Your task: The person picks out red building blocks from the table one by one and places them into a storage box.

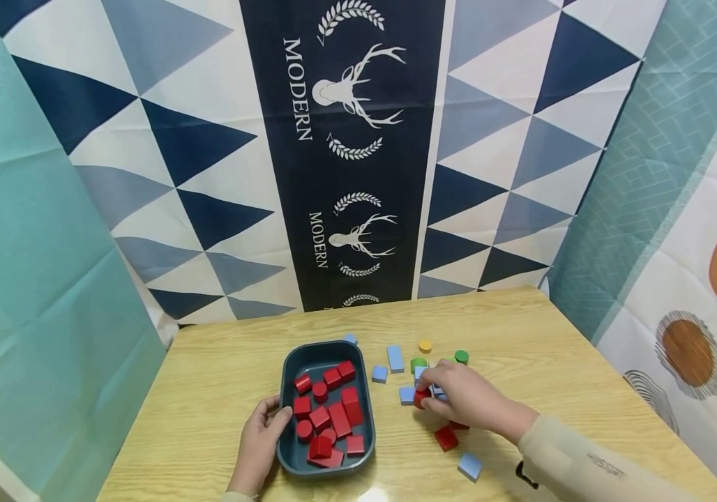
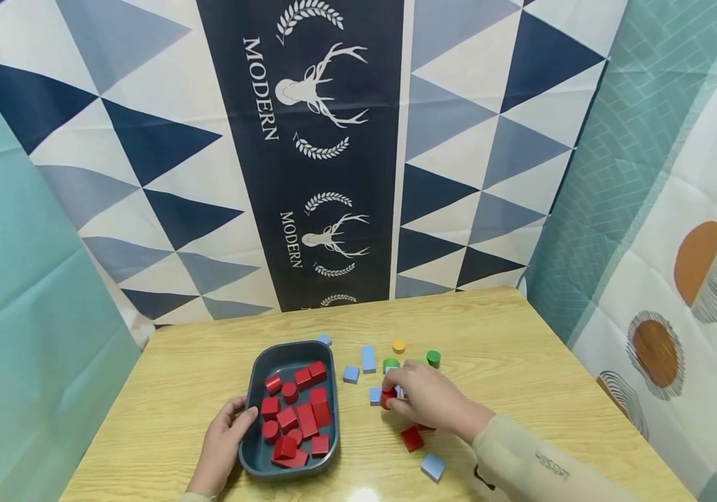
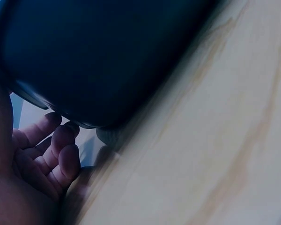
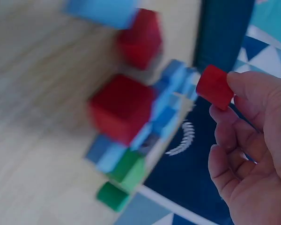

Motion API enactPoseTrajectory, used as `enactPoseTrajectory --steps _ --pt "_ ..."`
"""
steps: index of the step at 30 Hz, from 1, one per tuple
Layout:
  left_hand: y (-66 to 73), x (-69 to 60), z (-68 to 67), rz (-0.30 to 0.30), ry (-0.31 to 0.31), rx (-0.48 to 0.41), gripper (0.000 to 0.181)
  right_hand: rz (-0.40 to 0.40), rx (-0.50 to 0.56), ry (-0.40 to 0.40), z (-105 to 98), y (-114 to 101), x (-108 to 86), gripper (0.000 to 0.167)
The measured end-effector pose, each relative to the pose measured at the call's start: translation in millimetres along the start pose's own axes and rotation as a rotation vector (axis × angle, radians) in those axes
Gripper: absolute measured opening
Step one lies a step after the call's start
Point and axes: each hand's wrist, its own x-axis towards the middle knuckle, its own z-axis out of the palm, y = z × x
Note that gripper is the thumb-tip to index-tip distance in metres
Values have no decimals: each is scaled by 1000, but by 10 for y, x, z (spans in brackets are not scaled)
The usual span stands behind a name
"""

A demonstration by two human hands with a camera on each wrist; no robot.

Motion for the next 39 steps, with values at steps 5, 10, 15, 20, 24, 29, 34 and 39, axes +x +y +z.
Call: enactPoseTrajectory --steps 5,10,15,20,24,29,34,39 --pt "-18 -14 -68 -7 23 5 50 -7 65 12 8 -215 260 11" --pt "-35 -26 -118 -10 42 7 50 -43 95 -3 102 -424 472 11" --pt "-47 -39 -139 4 46 -10 49 -53 100 -8 230 -617 705 12" --pt "-66 25 115 74 -50 -64 48 -11 120 21 363 -645 797 13" --pt "-43 80 262 99 -105 -70 48 30 109 37 519 -649 873 15" --pt "-20 80 153 88 -61 -48 45 11 75 6 705 -763 1084 17" --pt "-33 84 50 84 -51 -53 46 -1 39 -20 782 -854 1212 15" --pt "-40 67 -7 77 -21 -58 44 -73 -3 -15 834 -870 1265 13"
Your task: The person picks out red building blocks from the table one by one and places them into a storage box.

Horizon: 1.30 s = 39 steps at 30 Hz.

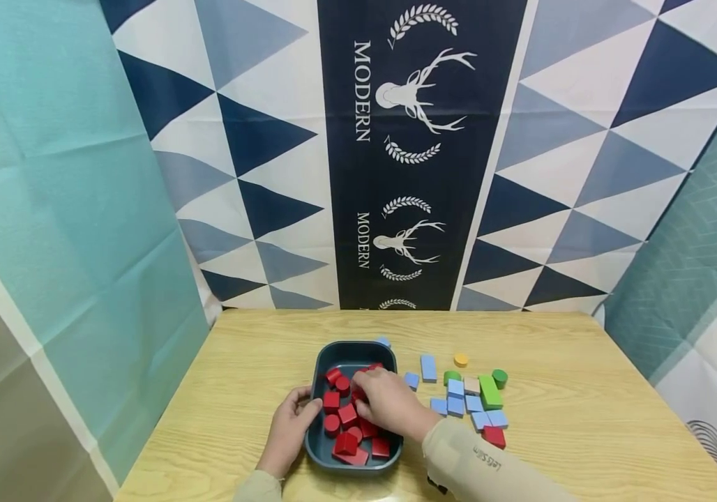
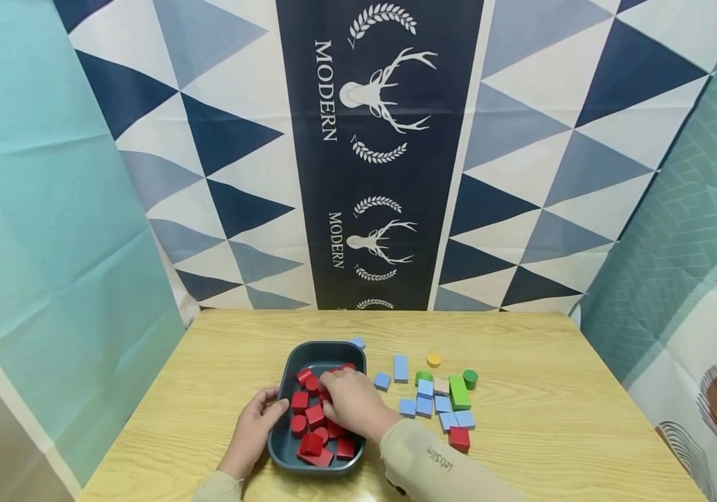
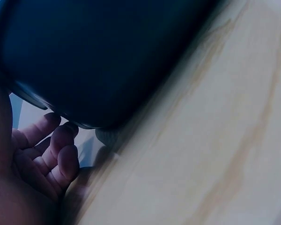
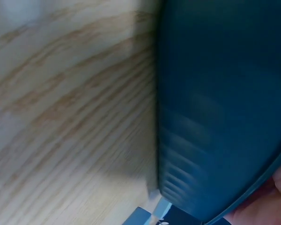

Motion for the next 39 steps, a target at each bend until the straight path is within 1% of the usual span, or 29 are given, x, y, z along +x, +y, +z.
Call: enactPoseTrajectory --steps 3,5,8,14,16,17,19,21,23,24,25,28,30,32,33,36,39 --pt "20 -15 5 13 7 5 44 -19 -17 22 12 16 -15 13" --pt "31 -24 9 14 13 7 44 -13 -20 30 9 16 -21 13" --pt "44 -34 13 4 19 4 45 -2 -30 47 13 7 -24 14" --pt "33 -30 12 -12 25 20 45 26 -98 67 48 -37 -24 14" --pt "29 -22 9 -19 28 25 44 36 -109 68 56 -49 -26 12" --pt "31 -21 8 -10 25 35 45 39 -116 69 54 -54 -29 11" --pt "36 -16 9 -18 25 37 45 31 -134 71 43 -58 -34 9" --pt "44 -15 13 -19 23 41 45 21 -133 84 6 -56 -51 10" --pt "52 -18 18 -21 23 47 45 9 -120 114 -57 -33 -80 11" --pt "52 -17 21 -32 28 43 45 12 -99 127 -105 -13 -101 11" --pt "51 -16 23 -26 26 49 45 23 -73 140 -164 16 -132 11" --pt "55 -17 30 -24 26 44 45 73 -21 176 -365 173 -282 11" --pt "54 -19 35 -17 24 45 45 110 -17 174 -502 337 -438 8" --pt "59 -27 38 -19 25 43 45 152 -22 153 -614 521 -637 5" --pt "64 -33 39 -20 26 43 45 171 -20 134 -660 611 -745 5" --pt "55 -42 34 -20 22 45 46 252 27 46 -745 820 -1066 9" --pt "47 -38 27 -22 20 36 47 345 67 -33 -740 912 -1311 18"
